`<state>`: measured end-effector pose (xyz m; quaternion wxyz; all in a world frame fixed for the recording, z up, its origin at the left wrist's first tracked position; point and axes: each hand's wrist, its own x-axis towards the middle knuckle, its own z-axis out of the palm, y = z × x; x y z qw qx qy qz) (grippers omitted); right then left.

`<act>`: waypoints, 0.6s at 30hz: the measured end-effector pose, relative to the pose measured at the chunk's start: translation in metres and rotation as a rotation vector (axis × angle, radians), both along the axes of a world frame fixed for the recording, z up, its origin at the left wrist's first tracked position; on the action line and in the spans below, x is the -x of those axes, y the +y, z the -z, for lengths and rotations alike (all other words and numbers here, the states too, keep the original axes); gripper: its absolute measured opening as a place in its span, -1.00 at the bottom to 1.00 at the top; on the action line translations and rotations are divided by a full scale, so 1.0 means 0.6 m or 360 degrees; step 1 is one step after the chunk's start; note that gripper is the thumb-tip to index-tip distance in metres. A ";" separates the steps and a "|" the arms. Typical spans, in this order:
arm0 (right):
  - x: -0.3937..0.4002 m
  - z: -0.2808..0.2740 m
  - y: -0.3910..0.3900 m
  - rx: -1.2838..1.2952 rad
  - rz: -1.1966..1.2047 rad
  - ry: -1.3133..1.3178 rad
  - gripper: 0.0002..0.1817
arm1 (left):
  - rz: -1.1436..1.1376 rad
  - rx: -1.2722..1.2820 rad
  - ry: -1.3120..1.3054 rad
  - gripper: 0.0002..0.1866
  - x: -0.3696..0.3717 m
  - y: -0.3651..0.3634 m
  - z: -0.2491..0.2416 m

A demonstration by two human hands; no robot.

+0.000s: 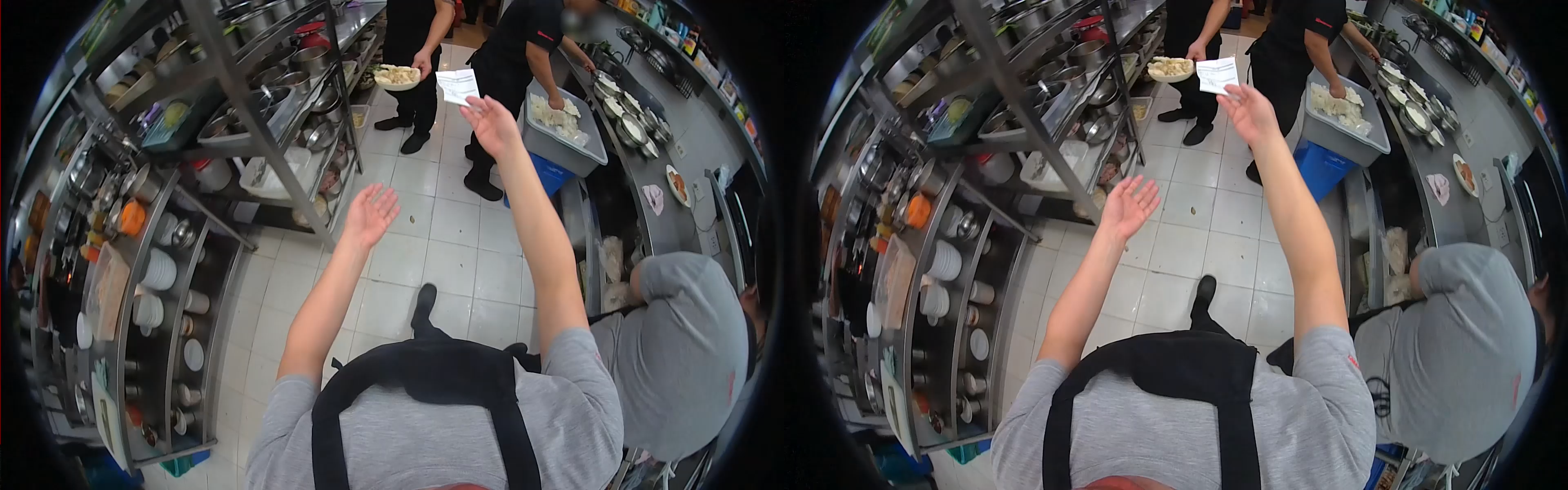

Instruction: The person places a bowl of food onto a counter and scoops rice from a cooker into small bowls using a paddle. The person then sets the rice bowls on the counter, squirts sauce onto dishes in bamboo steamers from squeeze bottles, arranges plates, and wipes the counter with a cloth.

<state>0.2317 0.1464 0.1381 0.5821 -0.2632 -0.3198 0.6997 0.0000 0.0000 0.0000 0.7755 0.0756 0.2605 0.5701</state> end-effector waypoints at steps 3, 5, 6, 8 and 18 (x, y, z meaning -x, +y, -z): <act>0.001 0.016 0.166 0.0034 0.0033 -0.0009 -0.68 | -0.0145 0.0078 0.0018 -0.38 -0.002 0.193 0.030; -0.007 0.017 0.248 -0.0026 0.0025 -0.0031 -0.70 | -0.0193 0.0074 0.0004 -0.36 -0.024 0.290 0.036; -0.017 0.013 0.289 -0.0024 -0.0010 -0.0047 -0.70 | -0.0192 0.0047 -0.0017 -0.36 -0.044 0.339 0.037; -0.023 0.016 0.365 0.0031 -0.0018 -0.0028 -0.70 | -0.0119 0.0068 0.0072 -0.31 -0.078 0.431 0.039; -0.012 0.054 0.614 0.0132 0.0038 -0.0130 -0.77 | -0.0609 -0.0304 0.0003 -0.12 -0.164 0.769 0.059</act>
